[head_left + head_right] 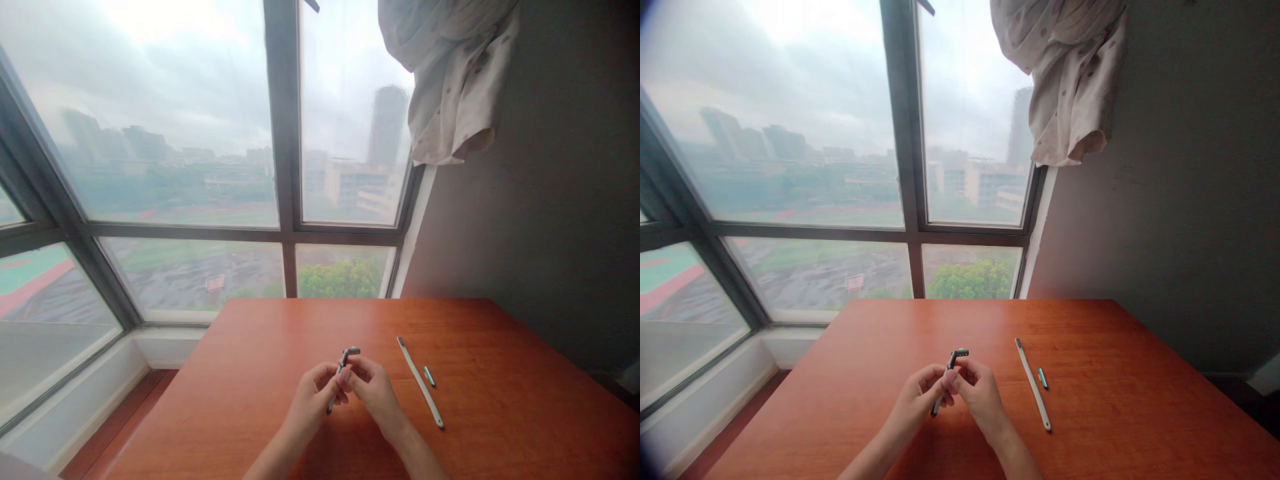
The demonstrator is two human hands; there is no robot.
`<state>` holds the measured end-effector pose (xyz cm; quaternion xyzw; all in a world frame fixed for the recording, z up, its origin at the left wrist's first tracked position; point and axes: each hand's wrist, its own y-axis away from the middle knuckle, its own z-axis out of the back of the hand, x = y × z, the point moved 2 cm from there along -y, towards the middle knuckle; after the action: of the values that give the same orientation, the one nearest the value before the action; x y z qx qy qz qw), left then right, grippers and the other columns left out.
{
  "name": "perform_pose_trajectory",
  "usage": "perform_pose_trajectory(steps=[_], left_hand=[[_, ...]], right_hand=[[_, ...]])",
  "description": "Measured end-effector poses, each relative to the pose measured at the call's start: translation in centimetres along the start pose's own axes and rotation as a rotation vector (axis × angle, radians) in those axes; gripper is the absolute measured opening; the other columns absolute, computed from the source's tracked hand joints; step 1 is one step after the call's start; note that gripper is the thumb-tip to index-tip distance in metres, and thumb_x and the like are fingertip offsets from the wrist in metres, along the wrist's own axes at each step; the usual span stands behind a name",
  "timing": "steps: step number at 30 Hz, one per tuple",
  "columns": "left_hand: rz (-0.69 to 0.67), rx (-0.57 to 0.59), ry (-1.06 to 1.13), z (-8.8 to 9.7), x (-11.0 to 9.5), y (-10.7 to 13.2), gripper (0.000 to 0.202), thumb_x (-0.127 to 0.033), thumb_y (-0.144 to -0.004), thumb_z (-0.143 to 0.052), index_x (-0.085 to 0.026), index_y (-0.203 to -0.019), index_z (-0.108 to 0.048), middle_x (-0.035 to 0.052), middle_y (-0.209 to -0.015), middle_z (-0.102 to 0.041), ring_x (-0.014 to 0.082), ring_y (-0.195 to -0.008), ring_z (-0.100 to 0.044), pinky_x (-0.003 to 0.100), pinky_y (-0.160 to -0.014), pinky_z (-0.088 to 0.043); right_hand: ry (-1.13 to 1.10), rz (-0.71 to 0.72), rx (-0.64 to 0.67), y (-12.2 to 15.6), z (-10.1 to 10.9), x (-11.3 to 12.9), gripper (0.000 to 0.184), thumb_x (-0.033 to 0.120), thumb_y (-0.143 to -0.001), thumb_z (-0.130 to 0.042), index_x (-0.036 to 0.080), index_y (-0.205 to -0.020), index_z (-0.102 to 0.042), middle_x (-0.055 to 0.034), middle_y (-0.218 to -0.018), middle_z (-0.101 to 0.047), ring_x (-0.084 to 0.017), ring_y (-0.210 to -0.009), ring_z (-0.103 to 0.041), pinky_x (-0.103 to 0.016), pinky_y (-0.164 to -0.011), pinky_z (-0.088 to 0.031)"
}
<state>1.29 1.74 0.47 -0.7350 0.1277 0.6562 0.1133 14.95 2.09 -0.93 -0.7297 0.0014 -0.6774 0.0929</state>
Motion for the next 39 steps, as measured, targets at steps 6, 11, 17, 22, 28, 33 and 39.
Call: perform_pose_trajectory(steps=[6, 11, 17, 22, 28, 33, 39], left_hand=[[-0.037, 0.052, -0.086, -0.7, 0.4, 0.5, 0.043, -0.054, -0.080, -0.060, -0.012, -0.082, -0.069, 0.0053, -0.072, -0.067, 0.0166, -0.069, -0.059, 0.026, -0.065, -0.045], [-0.055, 0.022, -0.281, -0.6, 0.6, 0.7, 0.036, -0.047, -0.083, -0.057, -0.015, -0.092, -0.071, 0.0067, -0.083, -0.070, 0.0199, -0.078, -0.061, 0.028, -0.072, -0.046], [-0.062, -0.028, -0.371, 0.3, 1.4, 0.4, 0.034, -0.043, -0.085, -0.054, -0.014, -0.088, -0.070, 0.0063, -0.080, -0.070, 0.0184, -0.071, -0.060, 0.027, -0.068, -0.046], [-0.069, -0.025, -0.416, 0.5, 1.8, 0.3, 0.032, -0.041, -0.085, -0.053, -0.015, -0.086, -0.071, 0.0063, -0.078, -0.070, 0.0194, -0.074, -0.060, 0.026, -0.066, -0.046], [-0.076, -0.018, -0.412, 0.5, 1.9, 0.3, 0.032, -0.041, -0.085, -0.053, -0.015, -0.085, -0.071, 0.0057, -0.076, -0.069, 0.0188, -0.072, -0.059, 0.025, -0.065, -0.045], [-0.077, -0.019, -0.416, 0.5, 1.8, 0.3, 0.032, -0.042, -0.084, -0.054, -0.015, -0.082, -0.071, 0.0058, -0.074, -0.068, 0.0188, -0.070, -0.059, 0.025, -0.064, -0.045], [-0.086, -0.019, -0.450, 0.6, 1.6, 0.4, 0.031, -0.040, -0.084, -0.053, -0.015, -0.084, -0.072, 0.0060, -0.075, -0.069, 0.0197, -0.073, -0.059, 0.026, -0.066, -0.045]], right_hand=[[0.085, 0.022, -0.088, 0.0, 0.4, 0.1, 0.040, 0.055, -0.078, -0.064, 0.015, -0.078, -0.065, 0.0000, -0.063, -0.057, -0.013, -0.057, -0.051, -0.022, -0.050, -0.039], [0.348, 0.056, -0.197, -0.3, 3.4, 0.9, 0.036, 0.050, -0.086, -0.054, 0.016, -0.085, -0.065, -0.0042, -0.072, -0.064, -0.019, -0.065, -0.058, -0.026, -0.059, -0.044], [0.972, -0.111, -0.364, -0.5, 8.0, 0.3, 0.023, 0.034, -0.085, -0.052, 0.021, -0.075, -0.068, -0.0047, -0.072, -0.070, -0.021, -0.069, -0.064, -0.025, -0.059, -0.039], [1.241, -0.255, -0.355, -0.3, 9.2, 0.5, 0.028, 0.037, -0.088, -0.050, 0.023, -0.074, -0.069, -0.0061, -0.078, -0.073, -0.021, -0.071, -0.066, -0.025, -0.053, -0.033], [1.372, -0.337, -0.306, 0.0, 9.2, 0.6, 0.027, 0.036, -0.090, -0.050, 0.023, -0.078, -0.071, -0.0101, -0.081, -0.073, -0.024, -0.071, -0.069, -0.025, -0.052, -0.036], [1.403, -0.360, -0.291, 0.0, 9.1, 0.5, 0.024, 0.034, -0.089, -0.052, 0.023, -0.079, -0.070, -0.0101, -0.082, -0.073, -0.024, -0.073, -0.069, -0.026, -0.053, -0.039], [1.433, -0.357, -0.283, 0.0, 9.2, 0.3, 0.019, 0.031, -0.088, -0.053, 0.023, -0.081, -0.069, -0.0099, -0.086, -0.071, -0.025, -0.075, -0.069, -0.027, -0.054, -0.039]])
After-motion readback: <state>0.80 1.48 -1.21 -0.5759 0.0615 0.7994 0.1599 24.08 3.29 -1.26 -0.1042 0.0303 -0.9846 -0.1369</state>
